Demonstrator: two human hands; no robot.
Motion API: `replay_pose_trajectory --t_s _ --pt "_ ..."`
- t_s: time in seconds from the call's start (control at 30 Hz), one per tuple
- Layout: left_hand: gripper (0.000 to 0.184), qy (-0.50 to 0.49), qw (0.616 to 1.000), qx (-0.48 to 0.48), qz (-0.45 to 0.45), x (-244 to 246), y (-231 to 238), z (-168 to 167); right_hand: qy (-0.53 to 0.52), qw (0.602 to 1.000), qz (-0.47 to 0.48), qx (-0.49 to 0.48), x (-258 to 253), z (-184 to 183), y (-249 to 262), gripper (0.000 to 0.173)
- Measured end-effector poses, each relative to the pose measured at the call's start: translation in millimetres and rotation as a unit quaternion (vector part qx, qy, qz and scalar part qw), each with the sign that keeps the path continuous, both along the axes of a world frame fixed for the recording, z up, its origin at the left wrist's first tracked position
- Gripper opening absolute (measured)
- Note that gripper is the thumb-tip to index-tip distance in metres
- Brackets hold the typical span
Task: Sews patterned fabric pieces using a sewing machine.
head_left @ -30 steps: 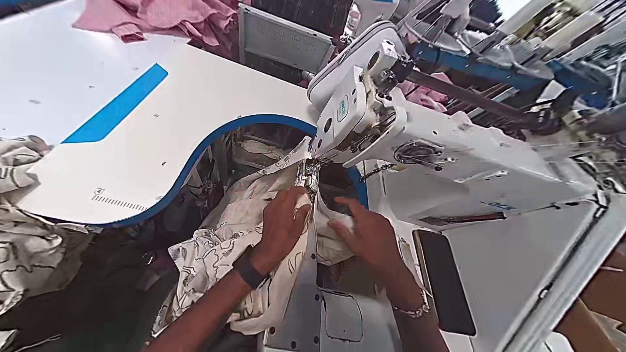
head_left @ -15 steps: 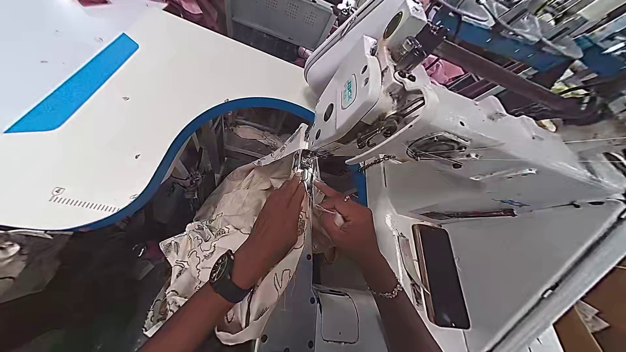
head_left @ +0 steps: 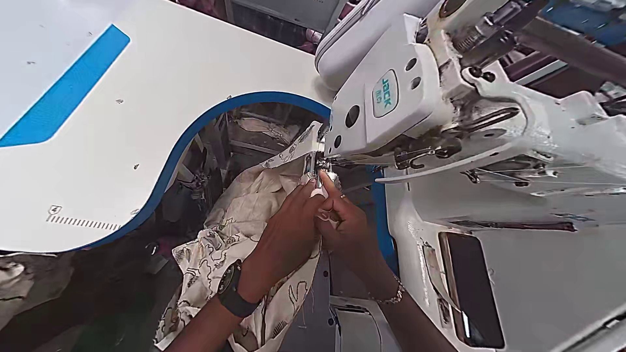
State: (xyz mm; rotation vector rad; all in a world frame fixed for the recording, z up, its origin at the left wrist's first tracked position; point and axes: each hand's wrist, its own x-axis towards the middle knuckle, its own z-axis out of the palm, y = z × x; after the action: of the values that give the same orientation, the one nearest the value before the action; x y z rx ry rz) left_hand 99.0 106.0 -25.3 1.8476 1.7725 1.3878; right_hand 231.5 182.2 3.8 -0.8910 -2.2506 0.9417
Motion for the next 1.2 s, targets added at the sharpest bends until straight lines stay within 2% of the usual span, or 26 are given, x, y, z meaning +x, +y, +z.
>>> replay_pose_trajectory --t_s 0.07,0.1,0.27,0.37,0.5,0.6,0.7,0.77,0.8,0.87,0.93,1.0,1.07,1.1,1.2 --pt "0.027 0.005 1.0 -0.006 0.002 2 1 1 -0.032 0.992 -0.035 0.117 -1 -2 -10 0.016" --pt "0.025 0.002 1.0 -0.007 0.007 2 1 2 -0.028 0.989 -0.05 0.137 -1 -2 -14 0.016" --pt "0.024 -0.004 1.0 0.006 0.022 4 8 1 0.073 0.995 -0.049 -0.038 0 0 -4 0.008" --pt "0.025 -0.002 1.0 0.006 0.025 5 10 1 0.078 0.995 -0.043 -0.044 1 -2 -3 0.01" --pt "0.026 -0.028 0.999 0.009 0.032 5 13 -2 -0.005 0.994 -0.061 0.096 -5 -1 -10 0.015" --pt "0.023 -0.058 0.998 0.005 0.04 5 18 -3 -0.074 0.972 -0.081 0.21 -13 5 -20 0.019" --pt "0.018 -0.05 0.996 0.011 0.067 2 26 -3 -0.085 0.948 -0.114 0.284 -19 4 -20 0.024" --pt "0.03 -0.061 0.995 -0.043 0.068 1 12 9 -0.108 0.945 -0.132 0.278 0 15 -34 0.025" --pt "0.04 -0.085 0.989 -0.113 0.039 -2 -5 24 -0.114 0.945 -0.147 0.268 16 22 -48 0.025" --pt "0.056 -0.13 0.953 -0.268 -0.055 -10 -43 50 -0.096 0.949 -0.191 0.232 53 24 -84 0.023" --pt "0.05 -0.146 0.928 -0.329 -0.097 -4 -71 56 -0.106 0.949 -0.221 0.201 87 25 -109 0.021" --pt "0.037 -0.143 0.951 -0.267 -0.067 8 -86 46 -0.182 0.935 -0.203 0.229 98 44 -110 0.022" --pt "0.031 -0.113 0.977 -0.178 -0.029 14 -86 31 -0.276 0.915 -0.123 0.266 80 76 -112 0.022" --pt "0.03 -0.103 0.982 -0.159 -0.026 15 -83 28 -0.319 0.911 -0.078 0.251 62 86 -124 0.019" --pt "0.03 -0.124 0.97 -0.199 -0.061 4 -74 28 -0.392 0.904 -0.009 0.171 23 71 -158 0.012"
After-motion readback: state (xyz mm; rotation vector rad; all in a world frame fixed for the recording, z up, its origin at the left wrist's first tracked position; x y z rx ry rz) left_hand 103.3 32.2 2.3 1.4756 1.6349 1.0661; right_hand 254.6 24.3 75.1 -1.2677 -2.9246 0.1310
